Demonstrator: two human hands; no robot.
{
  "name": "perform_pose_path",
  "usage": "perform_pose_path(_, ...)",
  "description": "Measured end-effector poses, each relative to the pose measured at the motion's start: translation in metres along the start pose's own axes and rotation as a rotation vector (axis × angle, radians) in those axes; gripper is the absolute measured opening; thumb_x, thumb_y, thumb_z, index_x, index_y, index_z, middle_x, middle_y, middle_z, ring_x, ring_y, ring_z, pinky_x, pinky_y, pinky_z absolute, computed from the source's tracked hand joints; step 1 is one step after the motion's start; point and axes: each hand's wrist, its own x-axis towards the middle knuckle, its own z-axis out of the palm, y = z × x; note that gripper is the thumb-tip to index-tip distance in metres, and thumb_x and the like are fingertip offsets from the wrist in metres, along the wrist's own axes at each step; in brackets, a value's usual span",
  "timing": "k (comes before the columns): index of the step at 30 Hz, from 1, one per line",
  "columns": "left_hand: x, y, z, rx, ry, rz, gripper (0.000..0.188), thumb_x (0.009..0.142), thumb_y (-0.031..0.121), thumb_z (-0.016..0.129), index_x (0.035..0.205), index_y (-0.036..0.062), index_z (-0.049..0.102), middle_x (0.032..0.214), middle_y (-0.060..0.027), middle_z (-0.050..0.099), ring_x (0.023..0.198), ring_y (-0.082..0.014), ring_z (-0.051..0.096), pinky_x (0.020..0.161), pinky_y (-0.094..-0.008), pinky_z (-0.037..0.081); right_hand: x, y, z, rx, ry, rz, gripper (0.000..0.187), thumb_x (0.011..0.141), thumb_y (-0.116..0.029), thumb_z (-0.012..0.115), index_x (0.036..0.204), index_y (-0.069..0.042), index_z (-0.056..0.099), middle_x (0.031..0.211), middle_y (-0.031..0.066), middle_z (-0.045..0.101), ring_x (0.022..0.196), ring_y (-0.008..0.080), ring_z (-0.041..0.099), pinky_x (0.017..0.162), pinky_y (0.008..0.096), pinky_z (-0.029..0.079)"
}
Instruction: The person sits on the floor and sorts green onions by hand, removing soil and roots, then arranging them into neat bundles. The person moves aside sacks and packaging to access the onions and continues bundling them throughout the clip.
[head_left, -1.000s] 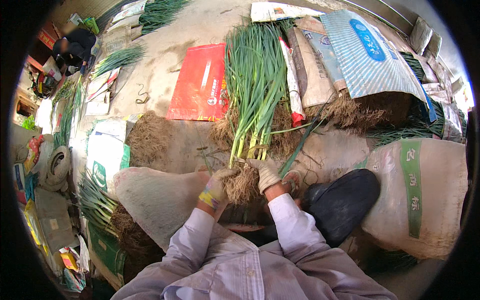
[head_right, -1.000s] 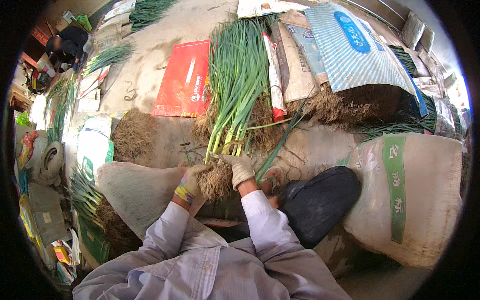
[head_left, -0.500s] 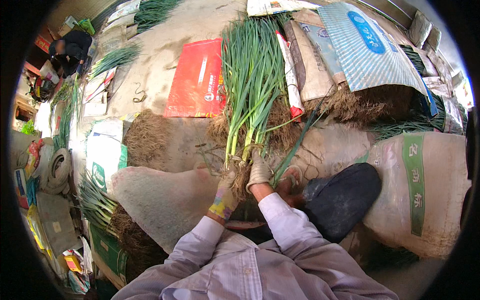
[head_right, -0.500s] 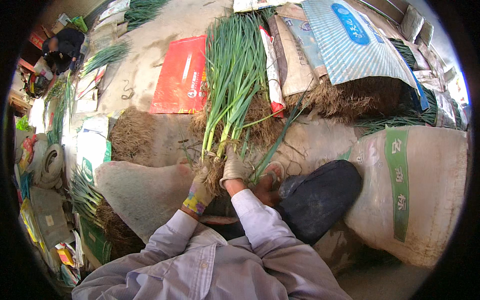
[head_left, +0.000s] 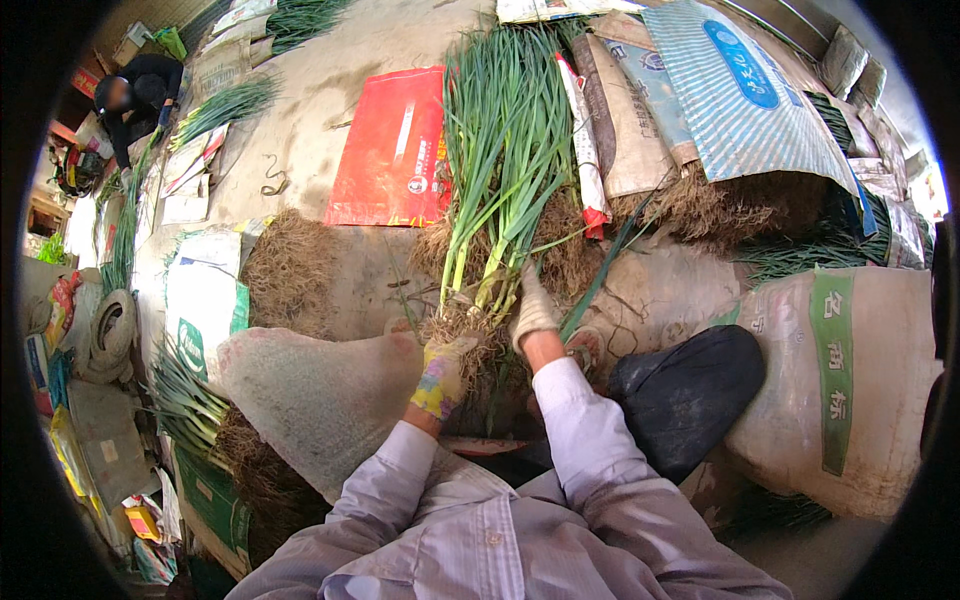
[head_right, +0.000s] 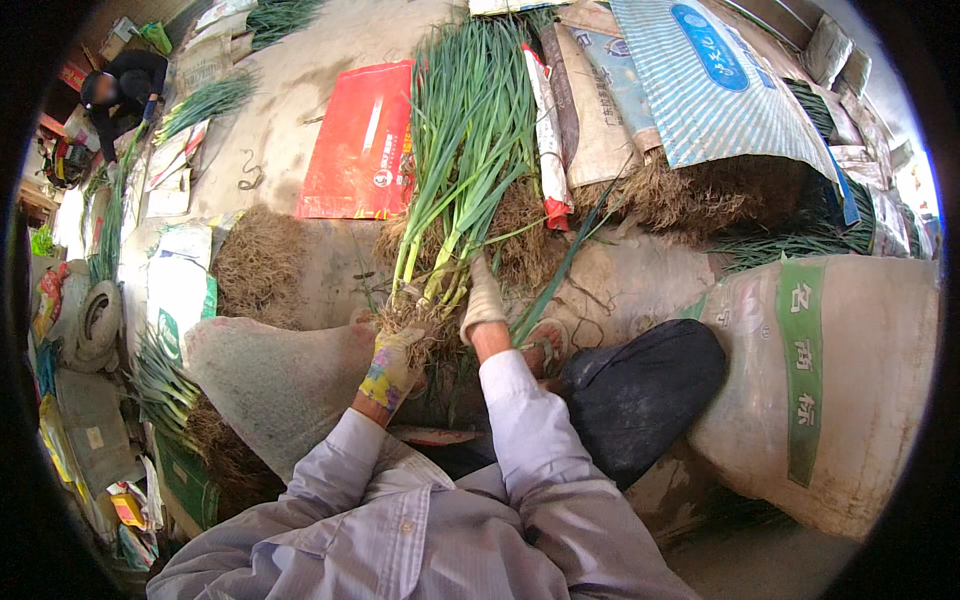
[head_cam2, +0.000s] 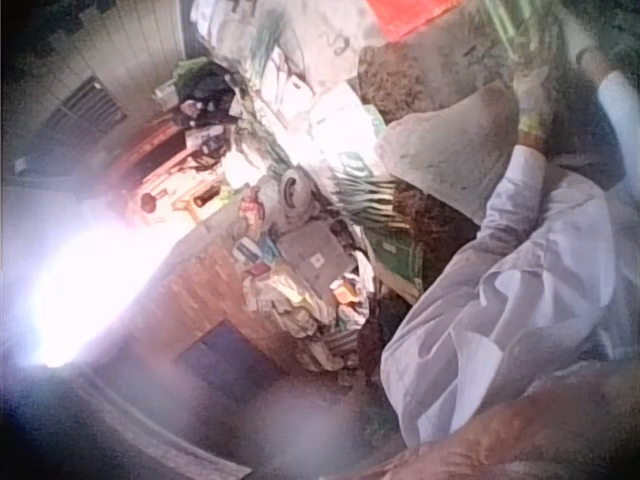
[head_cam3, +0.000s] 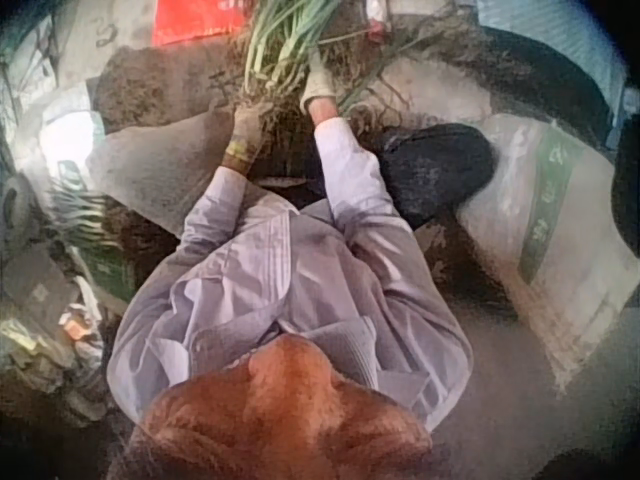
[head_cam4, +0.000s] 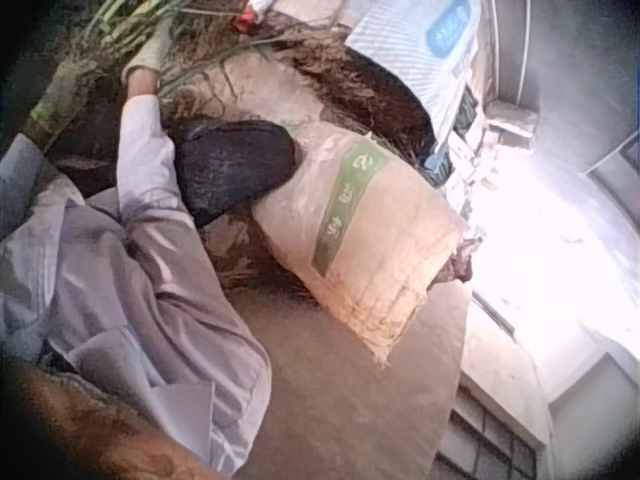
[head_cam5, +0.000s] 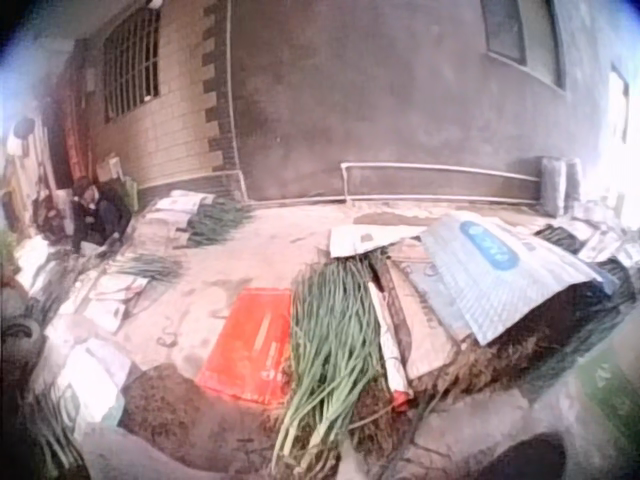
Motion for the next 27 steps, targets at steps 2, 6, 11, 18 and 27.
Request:
perform_pose_path(2, 0.000, -0.006, -0.003, 0.187, 0.010, 0.054, 0.019, 0.085, 0.004, 0.060, 0.101, -0.0032, 0.068, 0.097, -0.0088, 0.070, 0.087, -0.0180, 0.066, 0.077, -0.0295, 0.052, 0.017, -0.015, 0.004, 0.133, 0.055, -0.052, 0.042, 0.088, -0.035, 0.068, 0.113, -0.004, 0.058, 0.102, 0.0056, 0.066, 0.088, 0.0218, 0.063, 0.082, 0.0353, 0.050)
perform_pose_path(6, -0.004, 0.004, -0.005, 0.462, -0.060, 0.290, 0.019, 0.083, 0.003, 0.060, 0.100, -0.0023, 0.068, 0.097, -0.0082, 0.070, 0.085, -0.0172, 0.067, 0.074, -0.0281, 0.052, 0.036, -0.025, 0.006, -0.104, 0.114, -0.264, 0.031, 0.083, -0.016, 0.074, 0.107, -0.002, 0.061, 0.093, 0.0051, 0.065, 0.077, 0.0190, 0.060, 0.072, 0.0344, 0.049)
perform_pose_path(11, -0.009, 0.019, 0.007, 0.739, -0.087, 0.372, 0.023, 0.078, 0.002, 0.061, 0.100, -0.0011, 0.068, 0.098, -0.0083, 0.071, 0.086, -0.0169, 0.067, 0.074, -0.0268, 0.052, 0.035, -0.013, -0.005, -0.190, 0.173, -0.395, 0.025, 0.080, -0.009, 0.076, 0.099, 0.000, 0.063, 0.090, 0.0043, 0.064, 0.074, 0.0187, 0.058, 0.071, 0.0310, 0.047)
perform_pose_path(18, 0.005, 0.001, 0.011, 0.138, 0.079, 0.078, 0.016, 0.082, 0.006, 0.065, 0.096, 0.0000, 0.071, 0.086, -0.0050, 0.070, 0.072, -0.0140, 0.065, 0.065, -0.0269, 0.051, 0.010, 0.000, -0.026, -0.225, 0.048, -0.485, 0.013, 0.086, -0.009, 0.069, 0.095, -0.002, 0.063, 0.087, 0.0050, 0.067, 0.071, 0.0138, 0.063, 0.063, 0.0281, 0.052)
perform_pose_path(27, 0.029, -0.028, -0.001, -0.023, 0.023, 0.140, 0.023, 0.088, 0.008, 0.056, 0.108, 0.0014, 0.066, 0.098, -0.0067, 0.070, 0.082, -0.0192, 0.068, 0.073, -0.0308, 0.053, -0.057, -0.006, -0.018, -0.635, -0.380, 0.093, 0.019, 0.085, -0.010, 0.068, 0.101, -0.001, 0.063, 0.081, 0.0052, 0.066, 0.065, 0.0153, 0.062, 0.054, 0.0277, 0.051)
